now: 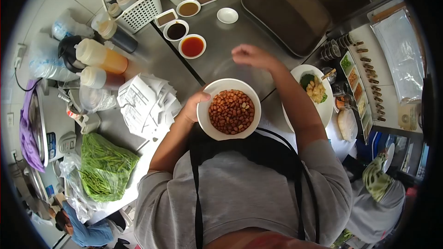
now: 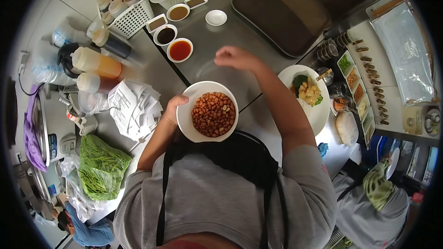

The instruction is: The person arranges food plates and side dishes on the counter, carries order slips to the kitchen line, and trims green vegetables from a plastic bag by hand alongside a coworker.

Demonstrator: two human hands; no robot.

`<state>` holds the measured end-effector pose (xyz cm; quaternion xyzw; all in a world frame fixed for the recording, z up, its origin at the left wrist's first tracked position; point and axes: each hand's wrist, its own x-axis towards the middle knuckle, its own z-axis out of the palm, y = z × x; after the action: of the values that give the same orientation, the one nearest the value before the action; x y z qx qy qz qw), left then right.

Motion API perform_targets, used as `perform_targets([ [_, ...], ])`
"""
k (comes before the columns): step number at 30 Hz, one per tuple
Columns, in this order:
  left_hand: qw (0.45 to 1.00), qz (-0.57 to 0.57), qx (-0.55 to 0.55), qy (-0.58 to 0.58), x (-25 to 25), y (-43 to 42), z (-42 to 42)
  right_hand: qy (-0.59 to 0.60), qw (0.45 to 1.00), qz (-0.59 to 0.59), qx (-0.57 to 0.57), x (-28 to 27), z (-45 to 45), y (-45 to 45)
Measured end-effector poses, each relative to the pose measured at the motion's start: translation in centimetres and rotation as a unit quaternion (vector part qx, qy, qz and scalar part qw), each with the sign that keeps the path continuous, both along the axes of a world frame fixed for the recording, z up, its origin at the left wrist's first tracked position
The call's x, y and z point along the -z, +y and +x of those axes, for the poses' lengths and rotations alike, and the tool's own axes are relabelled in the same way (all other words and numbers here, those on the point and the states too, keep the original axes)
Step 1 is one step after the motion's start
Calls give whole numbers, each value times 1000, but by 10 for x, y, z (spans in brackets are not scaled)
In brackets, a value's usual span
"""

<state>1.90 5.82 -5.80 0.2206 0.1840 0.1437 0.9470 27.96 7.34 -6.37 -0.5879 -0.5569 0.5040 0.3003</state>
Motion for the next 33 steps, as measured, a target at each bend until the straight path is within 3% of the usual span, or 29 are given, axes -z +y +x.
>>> perform_targets([
  [2, 994, 70, -87, 16, -5, -1, 4, -83, 983, -88, 139, -18, -1, 43],
  [4, 969, 198, -141, 54, -4, 3, 8, -289, 914, 36, 283, 33, 25, 94],
  [6, 916, 322, -206, 125, -3, 4, 9, -309, 873, 45, 374, 65, 41, 131],
  [9, 889, 344, -254, 163, -6, 9, 8, -313, 880, 33, 355, 85, 43, 154],
  [12, 873, 355, -268, 201, -7, 11, 7, -229, 927, 9, 297, 87, 51, 156],
  [13, 868, 361, -266, 213, -8, 11, 7, -207, 925, 44, 317, 68, 45, 147],
  [15, 886, 315, -269, 206, -8, 11, 9, -180, 902, 225, 321, 21, 38, 122],
  [17, 901, 278, -264, 206, -10, 9, 10, -71, 888, 353, 286, -45, 18, 77],
  [19, 911, 251, -253, 208, -11, 9, 15, -221, 890, 351, 191, -99, -7, 23],
  [20, 918, 237, -241, 205, -11, 10, 18, -315, 839, 433, 94, -108, -15, 5],
  [22, 932, 214, -215, 200, -10, 11, 26, -520, 734, 433, -57, -113, -34, -24],
  [24, 939, 201, -199, 194, -6, 11, 34, -542, 731, 397, -119, -97, -37, -36],
  [27, 936, 207, -195, 210, -4, 9, 41, -501, 803, 306, -107, -71, -43, -52],
  [30, 941, 187, -191, 208, -8, 5, 39, -381, 900, 204, -47, -56, -45, -57],
  [33, 914, 259, -190, 249, 6, 4, 32, -155, 984, 86, 6, -49, -30, -53],
])
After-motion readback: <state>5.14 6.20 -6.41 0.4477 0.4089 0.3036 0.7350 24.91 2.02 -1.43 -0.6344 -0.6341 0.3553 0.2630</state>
